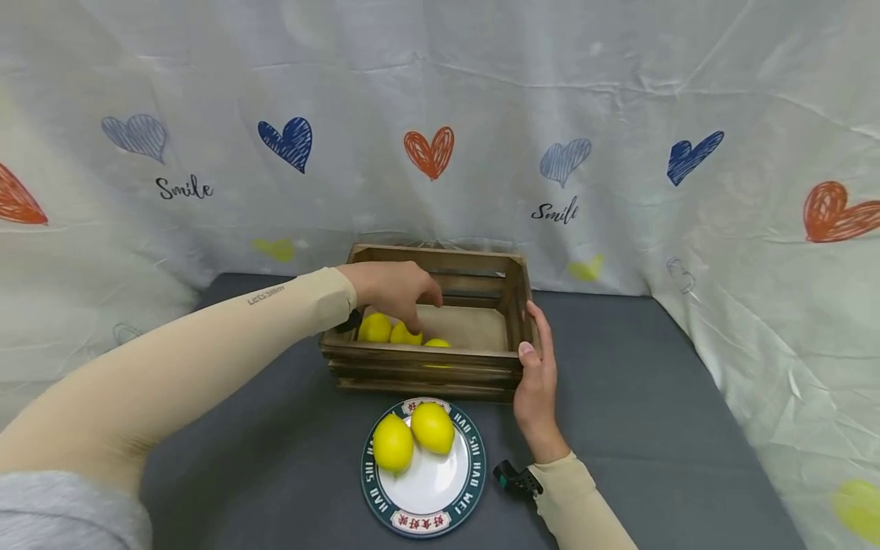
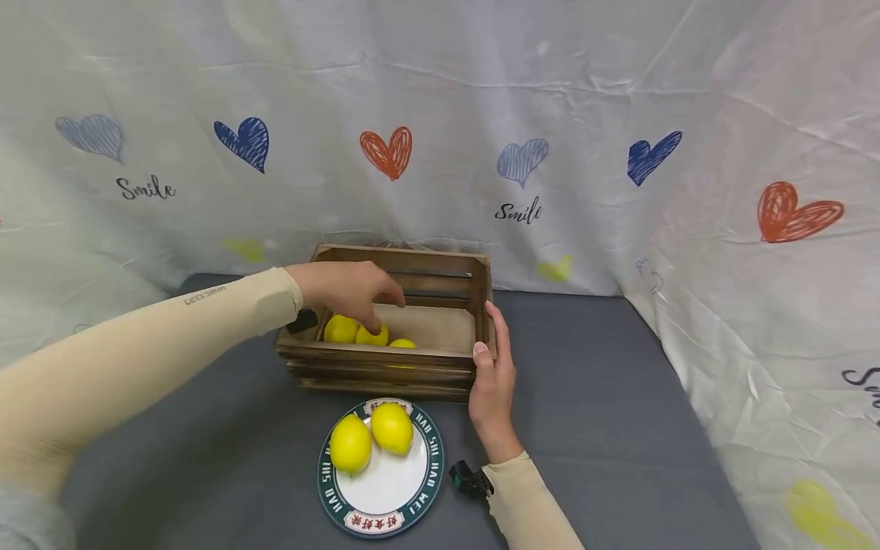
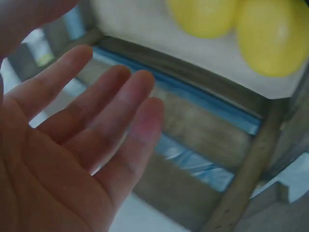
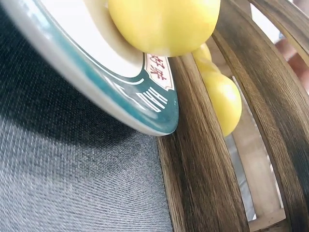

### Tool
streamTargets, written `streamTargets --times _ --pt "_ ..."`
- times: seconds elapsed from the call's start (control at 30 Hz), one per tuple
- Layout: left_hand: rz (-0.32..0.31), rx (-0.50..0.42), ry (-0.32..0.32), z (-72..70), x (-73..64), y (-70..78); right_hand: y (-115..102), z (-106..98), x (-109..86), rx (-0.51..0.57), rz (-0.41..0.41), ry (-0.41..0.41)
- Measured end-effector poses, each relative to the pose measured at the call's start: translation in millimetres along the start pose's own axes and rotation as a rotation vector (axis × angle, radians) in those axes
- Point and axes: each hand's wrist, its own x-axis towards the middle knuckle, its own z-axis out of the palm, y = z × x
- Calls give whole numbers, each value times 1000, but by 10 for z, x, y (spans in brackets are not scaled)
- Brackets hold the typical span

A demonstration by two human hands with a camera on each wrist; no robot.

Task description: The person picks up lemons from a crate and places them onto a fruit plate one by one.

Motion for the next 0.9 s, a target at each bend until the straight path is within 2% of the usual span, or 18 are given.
streamTargets --times 0.13,0.27,0.43,0.6,0.9 --pt "-87 11 -113 163 129 -155 23 34 -48 14 9 -9" --pt "-127 -7 -187 266 213 -232 18 56 -78 9 15 -9" --pt "-128 -19 -227 313 318 -256 7 63 -69 16 4 -15" --pt "-103 9 -286 305 412 -209 12 40 -29 -1 -15 -8" --pt "-78 32 -316 241 524 -122 19 -19 26 -13 -16 -2"
